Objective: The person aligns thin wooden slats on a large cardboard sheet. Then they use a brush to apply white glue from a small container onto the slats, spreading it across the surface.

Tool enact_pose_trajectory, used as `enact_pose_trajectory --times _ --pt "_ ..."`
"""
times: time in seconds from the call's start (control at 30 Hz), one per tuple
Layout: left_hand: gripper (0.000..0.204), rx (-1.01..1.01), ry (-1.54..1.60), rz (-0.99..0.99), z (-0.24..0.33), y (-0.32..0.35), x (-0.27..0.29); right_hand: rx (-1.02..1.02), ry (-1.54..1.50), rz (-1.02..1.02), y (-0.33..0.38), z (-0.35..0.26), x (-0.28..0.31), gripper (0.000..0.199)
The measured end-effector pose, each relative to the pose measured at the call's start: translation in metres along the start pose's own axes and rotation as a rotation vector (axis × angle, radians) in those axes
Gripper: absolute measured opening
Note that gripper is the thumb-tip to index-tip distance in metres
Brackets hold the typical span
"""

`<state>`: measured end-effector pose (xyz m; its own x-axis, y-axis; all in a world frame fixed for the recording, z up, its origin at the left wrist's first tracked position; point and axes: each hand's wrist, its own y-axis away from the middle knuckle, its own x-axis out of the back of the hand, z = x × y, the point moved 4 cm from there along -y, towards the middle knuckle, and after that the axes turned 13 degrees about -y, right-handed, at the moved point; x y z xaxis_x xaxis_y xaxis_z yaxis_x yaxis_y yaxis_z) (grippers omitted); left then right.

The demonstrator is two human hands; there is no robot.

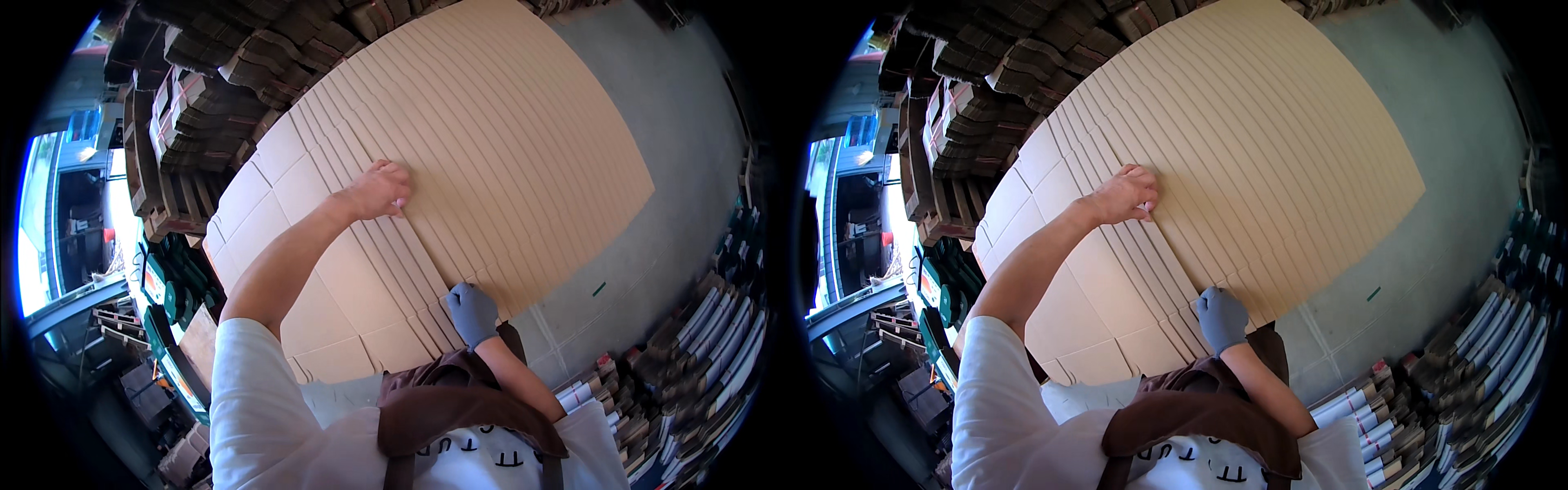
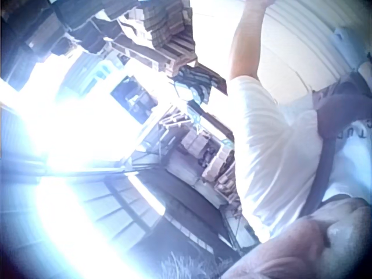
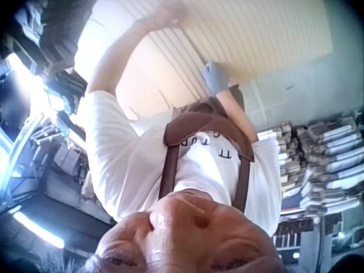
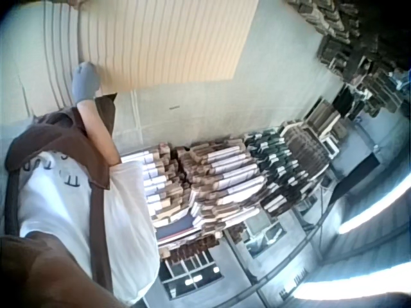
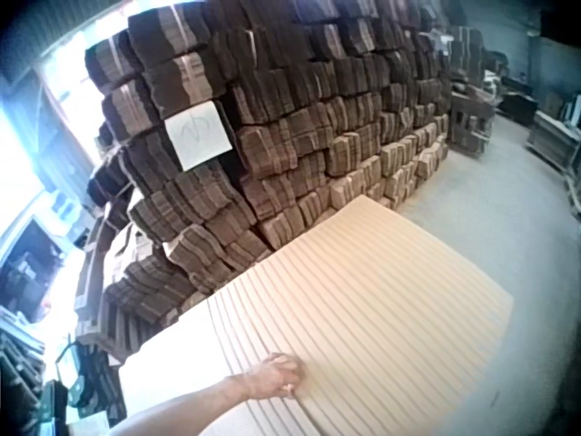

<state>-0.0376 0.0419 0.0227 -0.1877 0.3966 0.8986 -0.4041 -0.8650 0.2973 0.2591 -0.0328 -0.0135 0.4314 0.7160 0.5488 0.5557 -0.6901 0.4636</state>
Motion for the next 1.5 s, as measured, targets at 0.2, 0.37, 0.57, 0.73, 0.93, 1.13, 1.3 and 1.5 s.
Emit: enact_pose_trajectory --times 0.2,0.37,0.57,0.73,0.93,1.13,1.3,1.5 --pt "0.021 0.04 0.013 -0.047 -0.002 -0.005 -0.002 0.035 0.01 0.029 -0.001 0.002 -0.001 0.018" --pt "0.02 0.04 0.006 -0.027 -0.002 -0.005 -0.002 0.049 -0.006 0.076 0.0 0.004 -0.001 0.015" --pt "0.019 0.094 -0.089 -0.161 -0.005 -0.01 -0.007 0.04 -0.032 0.063 -0.002 0.002 -0.002 0.017" --pt "0.019 0.054 -0.059 -0.067 -0.002 -0.011 -0.005 0.018 -0.013 0.059 -0.003 0.007 -0.002 0.017" --pt "0.02 0.06 0.004 0.011 -0.002 -0.008 -0.005 0.017 -0.01 0.076 -0.004 0.005 0.0 0.017" --pt "0.02 0.055 -0.013 0.036 -0.003 -0.008 -0.007 0.02 0.018 0.084 -0.006 0.007 -0.001 0.018" --pt "0.022 0.071 -0.03 0.073 -0.004 -0.006 -0.009 0.019 0.119 0.082 -0.008 0.001 0.001 0.019" --pt "0.023 0.069 -0.23 0.138 0.008 0.004 -0.006 0.127 0.063 0.049 0.003 -0.024 -0.004 0.021"
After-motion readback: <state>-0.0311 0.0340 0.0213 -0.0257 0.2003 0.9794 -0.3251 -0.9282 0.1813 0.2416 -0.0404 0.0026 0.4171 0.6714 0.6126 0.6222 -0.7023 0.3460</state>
